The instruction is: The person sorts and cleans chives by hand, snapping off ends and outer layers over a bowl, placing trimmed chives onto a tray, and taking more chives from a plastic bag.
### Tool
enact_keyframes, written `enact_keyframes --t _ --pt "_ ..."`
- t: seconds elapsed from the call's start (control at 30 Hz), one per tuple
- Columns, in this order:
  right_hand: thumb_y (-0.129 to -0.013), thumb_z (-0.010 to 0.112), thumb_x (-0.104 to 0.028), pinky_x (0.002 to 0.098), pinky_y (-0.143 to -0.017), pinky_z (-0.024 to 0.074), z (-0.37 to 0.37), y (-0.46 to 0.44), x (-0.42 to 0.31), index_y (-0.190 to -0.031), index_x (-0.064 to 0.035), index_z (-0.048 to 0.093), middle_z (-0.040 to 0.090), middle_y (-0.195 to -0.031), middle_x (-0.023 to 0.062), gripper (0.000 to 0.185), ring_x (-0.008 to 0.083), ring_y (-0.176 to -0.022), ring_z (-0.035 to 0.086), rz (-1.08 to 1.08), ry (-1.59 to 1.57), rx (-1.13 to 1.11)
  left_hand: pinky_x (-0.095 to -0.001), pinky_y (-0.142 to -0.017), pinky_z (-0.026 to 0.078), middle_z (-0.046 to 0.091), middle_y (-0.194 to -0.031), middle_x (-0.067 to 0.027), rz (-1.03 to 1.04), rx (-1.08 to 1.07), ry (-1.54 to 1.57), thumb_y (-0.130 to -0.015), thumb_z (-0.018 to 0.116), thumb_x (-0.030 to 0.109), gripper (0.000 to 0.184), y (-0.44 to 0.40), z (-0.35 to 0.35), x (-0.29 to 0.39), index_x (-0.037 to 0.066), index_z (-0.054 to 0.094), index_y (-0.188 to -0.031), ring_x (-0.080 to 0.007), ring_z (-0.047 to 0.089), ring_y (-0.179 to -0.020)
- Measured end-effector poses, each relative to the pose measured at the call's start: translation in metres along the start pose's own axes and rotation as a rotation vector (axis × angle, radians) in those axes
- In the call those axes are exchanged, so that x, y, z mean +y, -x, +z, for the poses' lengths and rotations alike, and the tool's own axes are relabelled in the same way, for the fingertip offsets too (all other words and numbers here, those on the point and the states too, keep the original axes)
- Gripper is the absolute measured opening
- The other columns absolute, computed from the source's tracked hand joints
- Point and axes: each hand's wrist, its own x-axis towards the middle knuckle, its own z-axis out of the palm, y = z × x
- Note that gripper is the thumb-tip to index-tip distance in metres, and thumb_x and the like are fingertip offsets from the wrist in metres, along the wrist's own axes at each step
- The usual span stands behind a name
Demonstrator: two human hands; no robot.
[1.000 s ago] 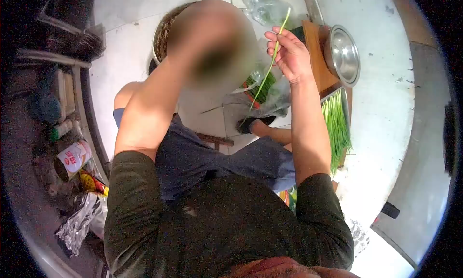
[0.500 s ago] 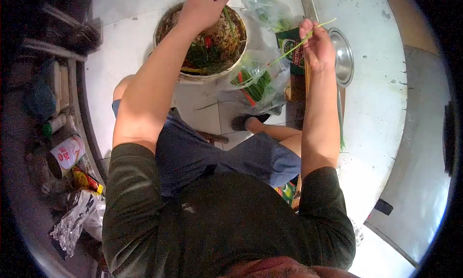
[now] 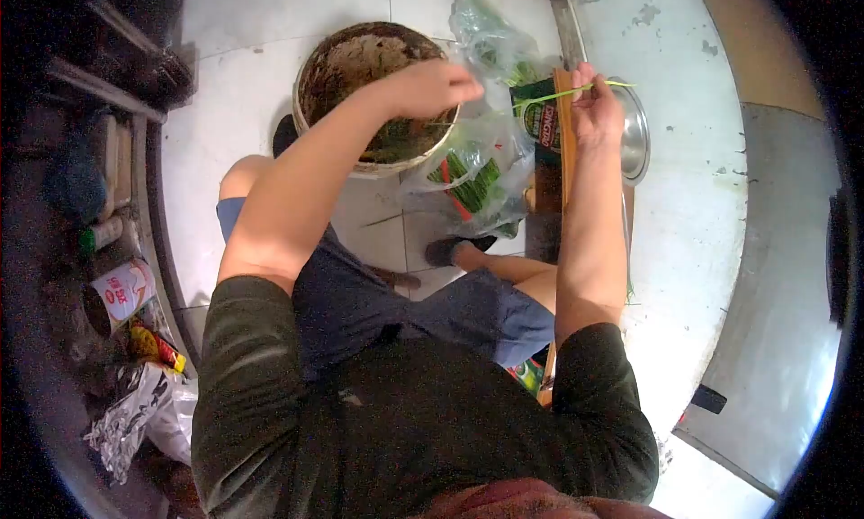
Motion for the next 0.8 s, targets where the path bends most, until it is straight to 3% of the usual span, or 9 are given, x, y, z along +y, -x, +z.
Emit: enact_keyframes --t 0.03,0.1,0.2,0.3,0.4,0.63,0.73,0.77,0.8 --pt "-0.098 0.039 -0.005 0.047 -0.099 0.0475 0.003 -0.001 0.002 -0.125 0.0072 0.033 0.05 -0.12 0.0217 0.03 0.0347 -0.113 0.054 0.002 0.0 -0.008 -0.0338 -0.084 0.049 0.067 -0.097 -0.0102 0.077 -0.025 0.054 -0.092 0.056 0.034 0.042 0.003 0.006 0.001 0.0 0.06 -0.116 -0.0184 0.063 -0.089" --pt "-0.099 0.039 -0.005 0.0463 -0.099 0.0475 0.005 0.0 0.009 -0.125 0.007 0.034 0.05 -0.118 0.0207 0.029 0.0339 -0.112 0.054 0.005 -0.019 0.0 -0.0293 -0.076 0.05 0.068 -0.092 -0.0083 0.033 -0.082 0.238 -0.091 0.057 0.025 0.033 0.006 0.013 0.005 -0.001 0.062 -0.11 -0.0148 0.062 -0.079" --pt "-0.098 0.04 -0.004 0.0457 -0.096 0.0485 0.018 0.003 0.015 -0.119 0.007 0.04 0.052 -0.115 0.0195 0.025 0.0328 -0.109 0.056 -0.004 -0.056 0.016 -0.0283 -0.067 0.051 0.068 -0.091 -0.0101 -0.064 -0.101 0.336 -0.09 0.057 0.022 0.029 -0.001 0.01 0.0 -0.002 0.064 -0.106 -0.0127 0.063 -0.067" --pt "-0.096 0.041 -0.003 0.0455 -0.095 0.0487 0.034 0.014 0.014 -0.115 0.0073 0.043 0.054 -0.111 0.0185 0.021 0.032 -0.107 0.057 -0.071 0.048 0.051 -0.0251 -0.055 0.044 0.062 -0.077 -0.0021 -0.127 -0.016 0.343 -0.091 0.056 0.019 0.021 0.004 0.002 0.011 0.0 0.063 -0.094 -0.0097 0.054 -0.062" --pt "-0.095 0.044 -0.003 0.0435 -0.093 0.0487 0.036 0.019 0.012 -0.105 0.006 0.047 0.056 -0.106 0.0164 0.013 0.0299 -0.102 0.058 -0.101 0.036 -0.014 -0.0254 -0.053 0.041 0.058 -0.073 -0.0008 -0.143 -0.005 0.414 -0.092 0.054 0.018 0.019 0.001 0.002 0.007 0.001 0.06 -0.089 -0.0099 0.052 -0.061" --pt "-0.093 0.052 -0.005 0.0438 -0.091 0.049 0.038 0.031 0.014 -0.096 0.0027 0.051 0.059 -0.104 0.0153 0.008 0.0294 -0.101 0.06 -0.094 0.061 -0.164 -0.0289 -0.06 0.045 0.059 -0.074 -0.0033 -0.23 0.206 0.268 -0.091 0.054 0.021 0.02 0.002 -0.01 0.0 0.002 0.06 -0.089 -0.0127 0.054 -0.064" --pt "-0.092 0.056 -0.006 0.0454 -0.092 0.0489 0.039 0.027 0.023 -0.091 0.0022 0.053 0.061 -0.103 0.0158 0.009 0.0305 -0.102 0.06 -0.13 0.103 -0.195 -0.0371 -0.075 0.049 0.067 -0.09 -0.0165 -0.19 0.356 -0.011 -0.09 0.052 0.023 0.027 0.006 -0.02 0.0 0.0 0.063 -0.098 -0.029 0.064 -0.082" --pt "-0.091 0.058 -0.006 0.046 -0.092 0.0488 0.039 0.028 0.03 -0.09 0.002 0.054 0.061 -0.102 0.0158 0.009 0.031 -0.103 0.06 -0.133 0.121 -0.198 -0.0403 -0.079 0.049 0.067 -0.095 -0.0157 -0.158 0.427 -0.22 -0.091 0.051 0.03 0.035 0.0 -0.022 -0.017 0.001 0.062 -0.106 -0.0298 0.065 -0.083" --pt "-0.093 0.054 -0.003 0.0433 -0.088 0.0512 0.053 0.042 0.035 -0.089 -0.0009 0.055 0.062 -0.106 0.0167 0.005 0.0344 -0.105 0.061 -0.151 0.195 -0.182 -0.0445 -0.083 0.049 0.066 -0.101 -0.0201 -0.192 0.476 -0.349 -0.091 0.05 0.031 0.036 0.005 -0.024 -0.013 0.002 0.062 -0.107 -0.0371 0.063 -0.092"
